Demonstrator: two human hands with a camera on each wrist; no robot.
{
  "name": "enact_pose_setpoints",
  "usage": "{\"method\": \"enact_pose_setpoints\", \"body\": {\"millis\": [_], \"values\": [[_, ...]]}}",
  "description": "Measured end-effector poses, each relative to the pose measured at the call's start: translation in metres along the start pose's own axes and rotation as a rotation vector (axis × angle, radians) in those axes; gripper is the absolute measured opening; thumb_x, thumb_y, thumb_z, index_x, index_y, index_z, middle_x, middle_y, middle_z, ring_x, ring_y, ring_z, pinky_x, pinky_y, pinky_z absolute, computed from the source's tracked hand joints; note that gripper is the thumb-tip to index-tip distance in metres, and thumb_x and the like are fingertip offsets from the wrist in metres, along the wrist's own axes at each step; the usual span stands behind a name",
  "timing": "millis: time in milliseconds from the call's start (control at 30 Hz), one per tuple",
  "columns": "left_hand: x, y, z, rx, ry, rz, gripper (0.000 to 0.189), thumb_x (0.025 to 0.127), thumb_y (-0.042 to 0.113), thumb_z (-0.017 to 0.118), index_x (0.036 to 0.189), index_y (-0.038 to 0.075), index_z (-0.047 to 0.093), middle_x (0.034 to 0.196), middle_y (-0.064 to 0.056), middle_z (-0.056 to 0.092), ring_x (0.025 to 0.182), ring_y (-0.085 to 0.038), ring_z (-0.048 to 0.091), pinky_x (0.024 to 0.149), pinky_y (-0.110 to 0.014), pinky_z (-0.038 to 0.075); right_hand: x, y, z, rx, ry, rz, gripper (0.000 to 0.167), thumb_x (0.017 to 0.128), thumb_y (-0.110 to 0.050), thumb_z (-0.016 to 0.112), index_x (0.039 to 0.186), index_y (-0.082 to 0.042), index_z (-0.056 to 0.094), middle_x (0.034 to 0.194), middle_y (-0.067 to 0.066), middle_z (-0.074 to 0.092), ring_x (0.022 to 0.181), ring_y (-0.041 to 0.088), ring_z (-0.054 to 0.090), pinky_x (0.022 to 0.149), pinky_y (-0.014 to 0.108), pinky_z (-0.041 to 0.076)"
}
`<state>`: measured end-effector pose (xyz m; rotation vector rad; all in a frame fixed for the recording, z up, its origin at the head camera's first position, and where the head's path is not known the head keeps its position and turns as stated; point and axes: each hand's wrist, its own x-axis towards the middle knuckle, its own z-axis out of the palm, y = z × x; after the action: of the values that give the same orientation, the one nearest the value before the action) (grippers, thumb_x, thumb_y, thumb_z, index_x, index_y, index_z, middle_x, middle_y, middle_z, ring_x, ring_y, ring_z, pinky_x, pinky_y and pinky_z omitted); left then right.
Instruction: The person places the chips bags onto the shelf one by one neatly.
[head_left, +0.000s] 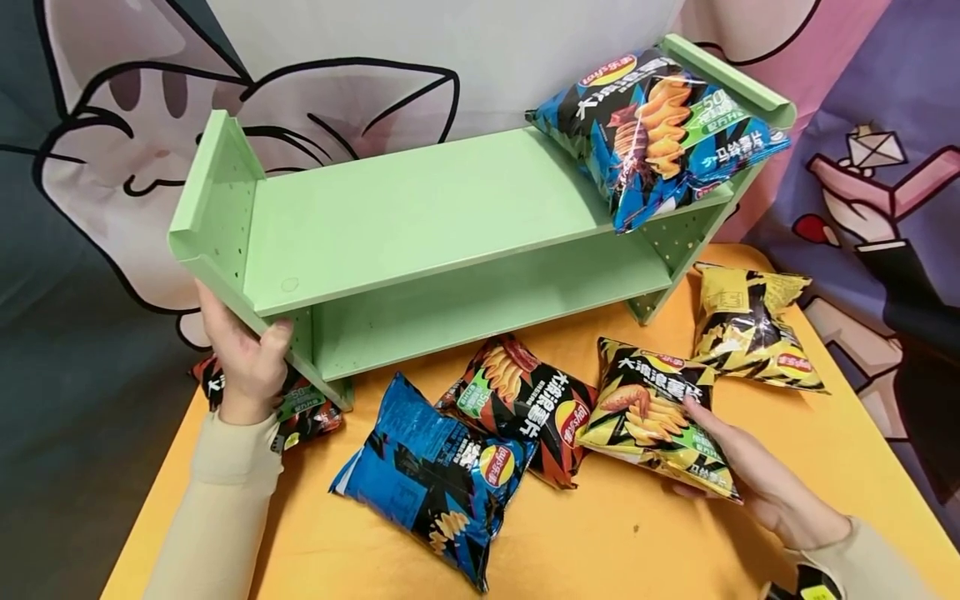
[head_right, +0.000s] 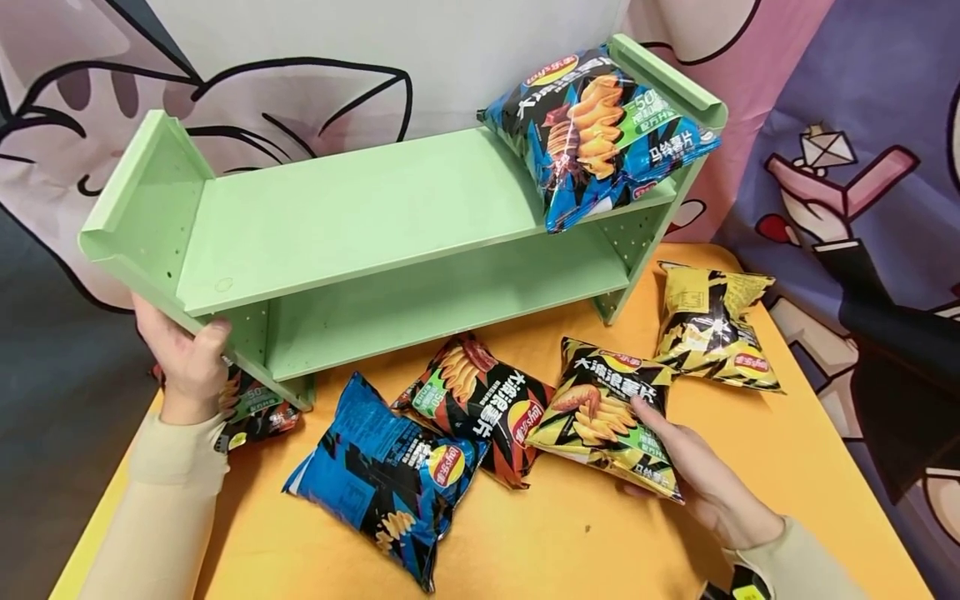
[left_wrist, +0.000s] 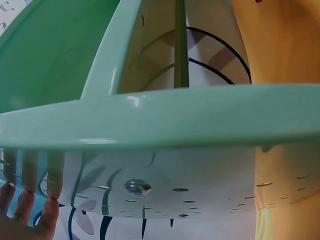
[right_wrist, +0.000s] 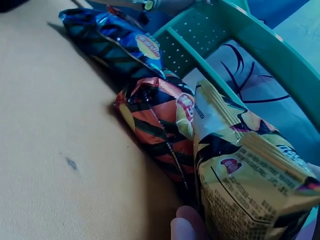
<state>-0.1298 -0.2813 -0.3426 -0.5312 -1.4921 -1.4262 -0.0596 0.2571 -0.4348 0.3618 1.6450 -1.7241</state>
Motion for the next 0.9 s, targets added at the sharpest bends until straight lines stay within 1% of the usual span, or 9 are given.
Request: {"method": "enact_pose_setpoints", "body": {"millis": [200,300,467,500,567,667,767,800,900], "values": [[0.001,0.0,0.0,-0.006,0.008,0.0,0.083,0.058,0.017,0.053,0.134,-0.017,0.048,0.118,-0.025,0.06,0.106,-0.027,0.054,0.105,-0.039,0.041,0.006,0.001,0.008,-0.005,0.045,0.02,0.054,0.105,-0.054,0.046,0.13,-0.007,0.058,0.111,0.004,0.077,0.099,0.024,0.074,0.091,0.047,0.06],[0.001,0.001,0.0,-0.008,0.01,0.001,0.083,0.058,0.017,0.054,0.133,-0.017,0.048,0.119,-0.026,0.06,0.107,-0.028,0.054,0.106,-0.04,0.041,0.007,0.004,0.012,-0.091,0.117,0.022,0.071,0.104,-0.054,0.05,0.142,0.006,0.047,0.138,0.017,0.063,0.125,0.033,0.062,0.109,0.05,0.049],[0.0,0.002,0.0,-0.008,0.012,0.001,0.082,0.059,0.018,0.054,0.133,-0.017,0.048,0.119,-0.026,0.061,0.108,-0.028,0.055,0.106,-0.04,0.041,0.007,0.008,0.017,-0.187,0.212,-0.003,0.08,0.103,-0.053,0.052,0.151,0.008,0.035,0.156,0.024,0.041,0.14,0.035,0.045,0.119,0.049,0.038],[0.0,0.002,0.0,-0.01,0.013,0.002,0.082,0.059,0.018,0.055,0.132,-0.017,0.048,0.118,-0.026,0.06,0.108,-0.028,0.055,0.107,-0.04,0.041,0.007,0.009,0.018,-0.208,0.23,-0.007,0.077,0.103,-0.054,0.052,0.15,0.005,0.037,0.152,0.019,0.045,0.134,0.03,0.048,0.114,0.044,0.043],[0.0,0.002,0.001,-0.015,0.014,0.003,0.082,0.059,0.018,0.055,0.132,-0.017,0.048,0.118,-0.027,0.06,0.108,-0.028,0.055,0.107,-0.04,0.041,0.005,0.009,0.018,-0.218,0.234,-0.021,0.086,0.103,-0.053,0.052,0.157,0.007,0.025,0.161,0.027,0.033,0.142,0.036,0.041,0.119,0.051,0.037],[0.0,0.001,0.001,-0.016,0.015,0.003,0.082,0.059,0.018,0.055,0.132,-0.017,0.048,0.118,-0.026,0.061,0.107,-0.028,0.055,0.107,-0.04,0.041,0.002,0.01,0.018,-0.257,0.259,-0.05,0.087,0.103,-0.054,0.053,0.16,0.004,0.022,0.16,0.022,0.038,0.141,0.032,0.043,0.117,0.044,0.039],[0.0,0.001,0.001,-0.015,0.016,0.003,0.082,0.059,0.018,0.055,0.133,-0.017,0.048,0.118,-0.026,0.061,0.108,-0.028,0.055,0.107,-0.04,0.041,-0.001,0.011,0.019,-0.279,0.299,-0.087,0.078,0.102,-0.053,0.056,0.16,-0.006,0.033,0.142,-0.001,0.06,0.123,0.01,0.058,0.102,0.026,0.048],[0.0,0.001,0.002,-0.014,0.015,0.003,0.083,0.059,0.019,0.055,0.133,-0.017,0.048,0.118,-0.026,0.061,0.108,-0.028,0.055,0.107,-0.04,0.041,-0.003,0.012,0.019,-0.296,0.314,-0.096,0.072,0.102,-0.054,0.056,0.156,-0.01,0.039,0.131,-0.012,0.062,0.112,0.001,0.058,0.093,0.019,0.048],[0.0,0.0,0.002,-0.018,0.013,0.01,0.083,0.059,0.02,0.056,0.133,-0.017,0.048,0.118,-0.027,0.06,0.108,-0.029,0.055,0.108,-0.041,0.041,-0.007,0.012,0.019,-0.301,0.332,-0.14,0.067,0.102,-0.052,0.056,0.154,-0.013,0.043,0.12,-0.024,0.062,0.105,-0.007,0.058,0.088,0.015,0.048]]}}
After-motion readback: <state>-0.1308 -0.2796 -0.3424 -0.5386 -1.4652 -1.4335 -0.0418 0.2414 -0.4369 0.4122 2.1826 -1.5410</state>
